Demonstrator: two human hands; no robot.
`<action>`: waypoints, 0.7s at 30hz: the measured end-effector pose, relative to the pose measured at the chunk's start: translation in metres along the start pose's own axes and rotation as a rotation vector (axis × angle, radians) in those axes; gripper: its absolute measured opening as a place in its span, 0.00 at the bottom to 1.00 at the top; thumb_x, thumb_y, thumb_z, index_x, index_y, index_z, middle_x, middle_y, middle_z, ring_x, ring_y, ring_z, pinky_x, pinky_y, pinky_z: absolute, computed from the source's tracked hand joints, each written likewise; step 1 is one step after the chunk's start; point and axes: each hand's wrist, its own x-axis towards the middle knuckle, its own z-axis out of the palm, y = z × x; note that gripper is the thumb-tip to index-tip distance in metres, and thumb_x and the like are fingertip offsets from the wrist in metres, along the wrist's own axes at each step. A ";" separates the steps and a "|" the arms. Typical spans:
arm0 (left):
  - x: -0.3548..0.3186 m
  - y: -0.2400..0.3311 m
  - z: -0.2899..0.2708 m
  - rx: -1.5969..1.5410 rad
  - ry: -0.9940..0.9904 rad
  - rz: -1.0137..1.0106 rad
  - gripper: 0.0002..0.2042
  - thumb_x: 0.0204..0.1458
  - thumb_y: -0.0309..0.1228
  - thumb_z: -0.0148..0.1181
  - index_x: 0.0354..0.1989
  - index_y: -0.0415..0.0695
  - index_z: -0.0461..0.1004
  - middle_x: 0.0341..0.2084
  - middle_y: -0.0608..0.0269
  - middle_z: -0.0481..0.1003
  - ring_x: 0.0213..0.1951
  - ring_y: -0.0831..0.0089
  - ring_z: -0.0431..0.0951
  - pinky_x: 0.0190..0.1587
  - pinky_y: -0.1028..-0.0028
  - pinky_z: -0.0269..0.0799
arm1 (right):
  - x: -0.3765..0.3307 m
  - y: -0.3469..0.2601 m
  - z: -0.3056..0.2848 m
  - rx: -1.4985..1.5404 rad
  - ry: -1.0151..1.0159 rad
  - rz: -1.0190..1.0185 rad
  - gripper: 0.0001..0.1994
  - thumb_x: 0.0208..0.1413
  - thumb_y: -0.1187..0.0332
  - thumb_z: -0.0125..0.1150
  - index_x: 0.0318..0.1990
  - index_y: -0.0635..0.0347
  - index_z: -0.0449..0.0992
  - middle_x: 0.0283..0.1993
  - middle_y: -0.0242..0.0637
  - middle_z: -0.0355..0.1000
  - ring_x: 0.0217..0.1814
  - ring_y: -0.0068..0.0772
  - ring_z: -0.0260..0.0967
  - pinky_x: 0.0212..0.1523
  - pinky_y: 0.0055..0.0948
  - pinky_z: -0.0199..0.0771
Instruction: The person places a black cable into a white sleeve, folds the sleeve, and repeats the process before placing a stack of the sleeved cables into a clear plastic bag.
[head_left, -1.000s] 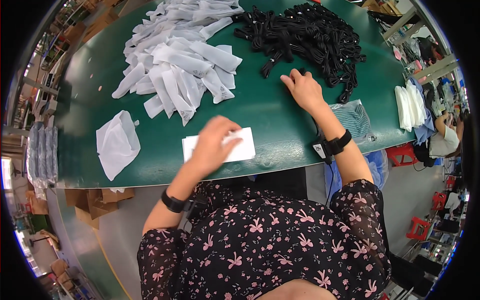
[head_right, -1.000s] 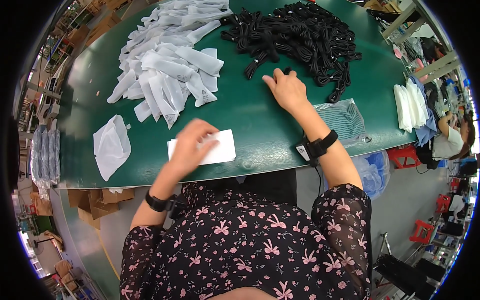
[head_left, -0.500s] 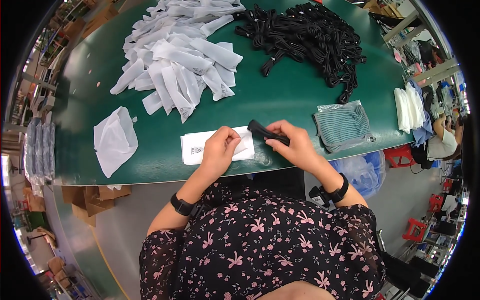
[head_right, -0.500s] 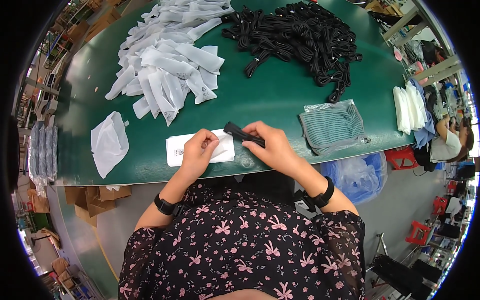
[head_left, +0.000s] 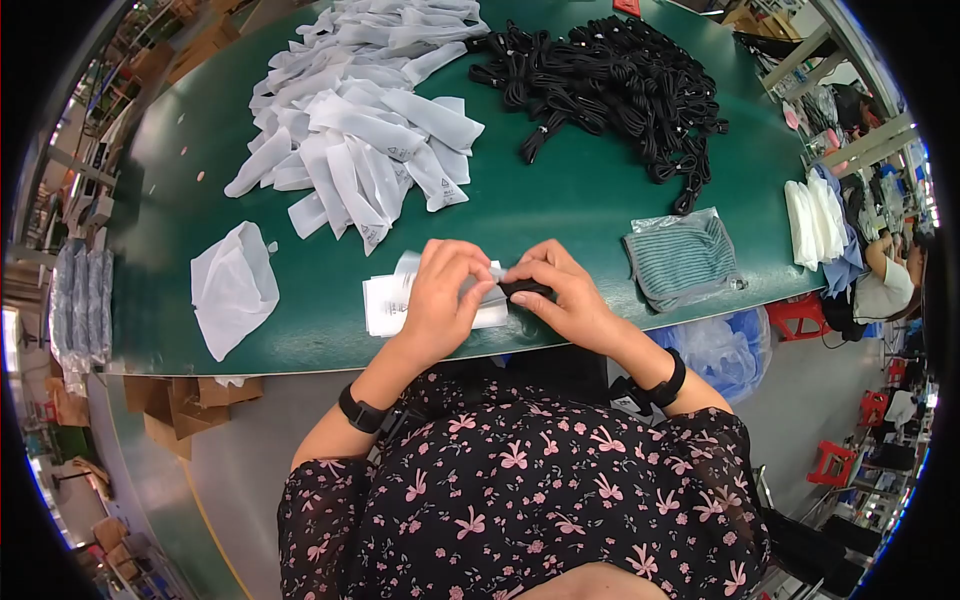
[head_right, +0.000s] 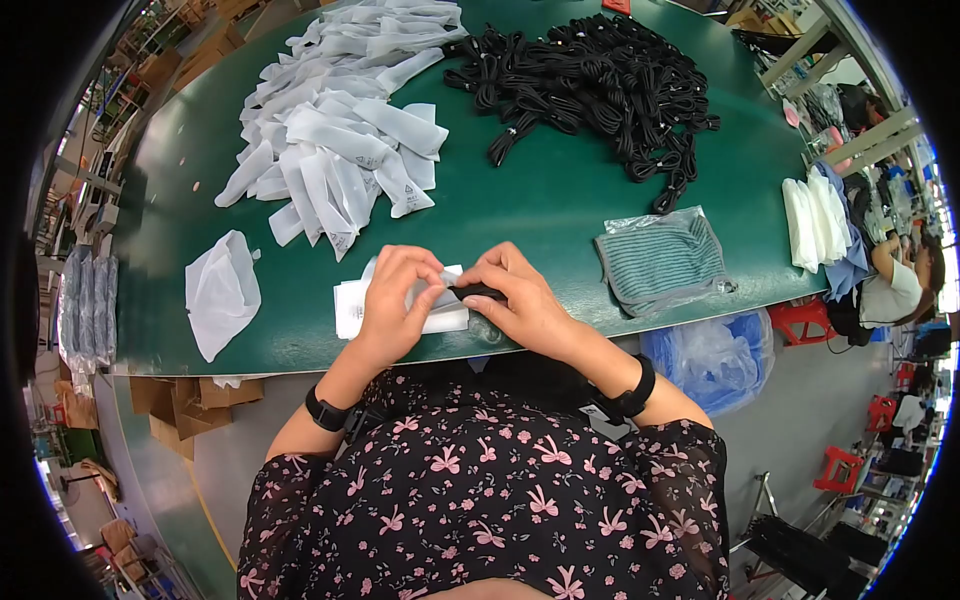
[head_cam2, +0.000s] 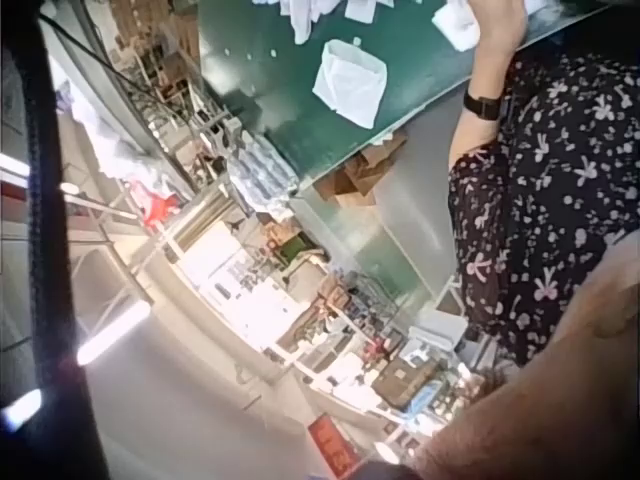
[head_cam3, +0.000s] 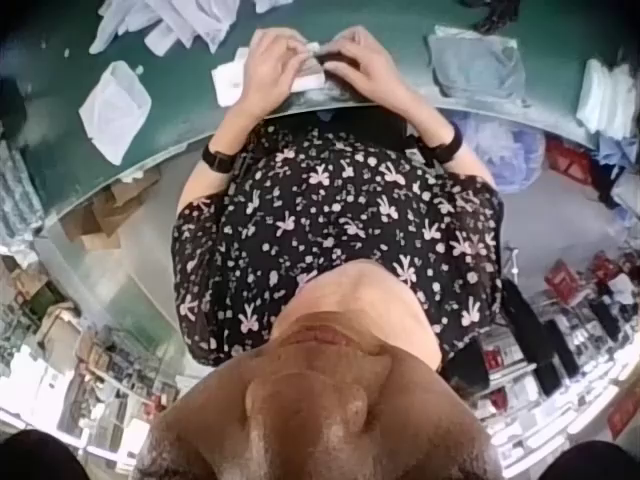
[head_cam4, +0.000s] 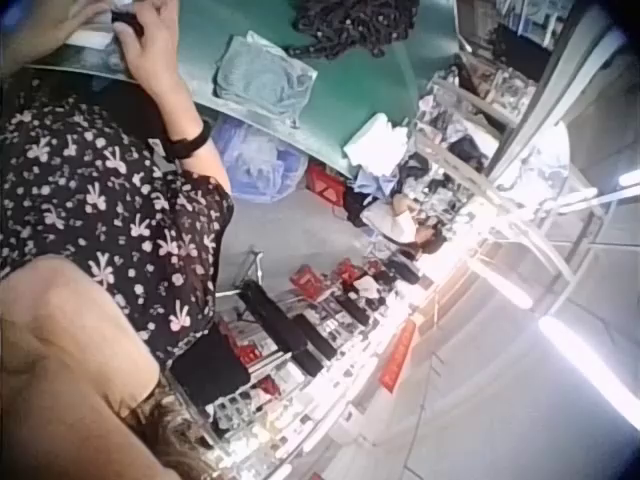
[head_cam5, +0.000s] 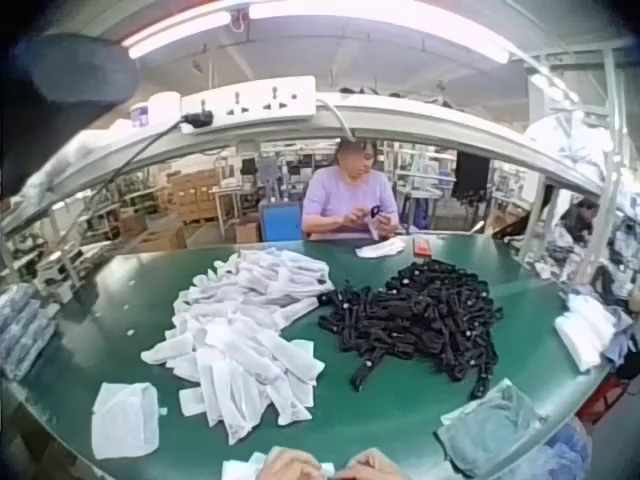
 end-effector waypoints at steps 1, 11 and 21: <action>0.003 -0.001 -0.001 -0.086 0.005 -0.081 0.05 0.51 0.24 0.62 0.32 0.39 0.71 0.36 0.62 0.73 0.41 0.71 0.69 0.42 0.73 0.65 | 0.003 0.000 0.001 -0.174 0.101 -0.266 0.13 0.55 0.73 0.63 0.47 0.62 0.73 0.38 0.37 0.69 0.36 0.25 0.68 0.34 0.23 0.71; 0.076 -0.040 -0.072 -0.987 0.324 -0.537 0.10 0.58 0.30 0.58 0.46 0.42 0.75 0.30 0.72 0.69 0.26 0.85 0.63 0.29 0.83 0.60 | 0.091 0.027 -0.028 -0.268 0.336 -0.015 0.12 0.58 0.70 0.59 0.50 0.57 0.73 0.37 0.43 0.65 0.34 0.38 0.68 0.37 0.29 0.72; -0.010 -0.009 0.003 0.006 -0.123 -0.184 0.08 0.48 0.26 0.65 0.37 0.42 0.75 0.32 0.62 0.72 0.33 0.69 0.73 0.38 0.73 0.69 | 0.098 0.095 -0.025 -0.696 0.208 0.172 0.17 0.56 0.64 0.61 0.47 0.63 0.65 0.35 0.46 0.69 0.35 0.47 0.71 0.41 0.39 0.72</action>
